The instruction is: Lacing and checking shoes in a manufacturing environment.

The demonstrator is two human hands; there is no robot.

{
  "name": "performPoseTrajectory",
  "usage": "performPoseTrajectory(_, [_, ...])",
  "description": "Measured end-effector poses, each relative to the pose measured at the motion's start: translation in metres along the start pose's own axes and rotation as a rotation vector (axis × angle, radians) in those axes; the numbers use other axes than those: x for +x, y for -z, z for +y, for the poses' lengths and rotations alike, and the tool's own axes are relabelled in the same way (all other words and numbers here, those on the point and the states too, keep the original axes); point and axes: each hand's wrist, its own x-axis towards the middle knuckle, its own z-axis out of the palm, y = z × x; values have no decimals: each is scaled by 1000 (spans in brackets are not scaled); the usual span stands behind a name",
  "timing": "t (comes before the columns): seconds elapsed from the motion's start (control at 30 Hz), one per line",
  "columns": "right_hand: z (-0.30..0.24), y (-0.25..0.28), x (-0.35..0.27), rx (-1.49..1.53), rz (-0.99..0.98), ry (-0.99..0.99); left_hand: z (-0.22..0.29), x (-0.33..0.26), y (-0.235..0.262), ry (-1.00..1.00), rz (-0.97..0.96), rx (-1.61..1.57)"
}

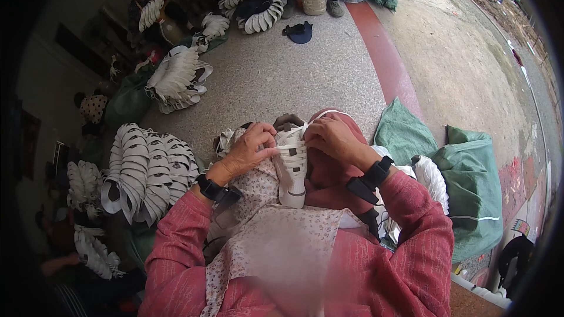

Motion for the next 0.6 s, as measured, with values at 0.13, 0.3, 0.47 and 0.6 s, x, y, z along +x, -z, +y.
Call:
performPoseTrajectory(0.13, [3, 0, -1, -19, -19, -11, 22, -9, 2, -4, -78, 26])
performPoseTrajectory(0.3, [8, -5, 6, -58, -79, 38, 34, -8, 4, -44, -128, 154])
performPoseTrajectory(0.47, [-3, 8, 11, -26, -167, -3, 18, 4, 15, -112, -104, 164])
performPoseTrajectory(0.6, [-24, 29, 16, 132, -283, -7, 8, 12, 17, -8, -143, 136])
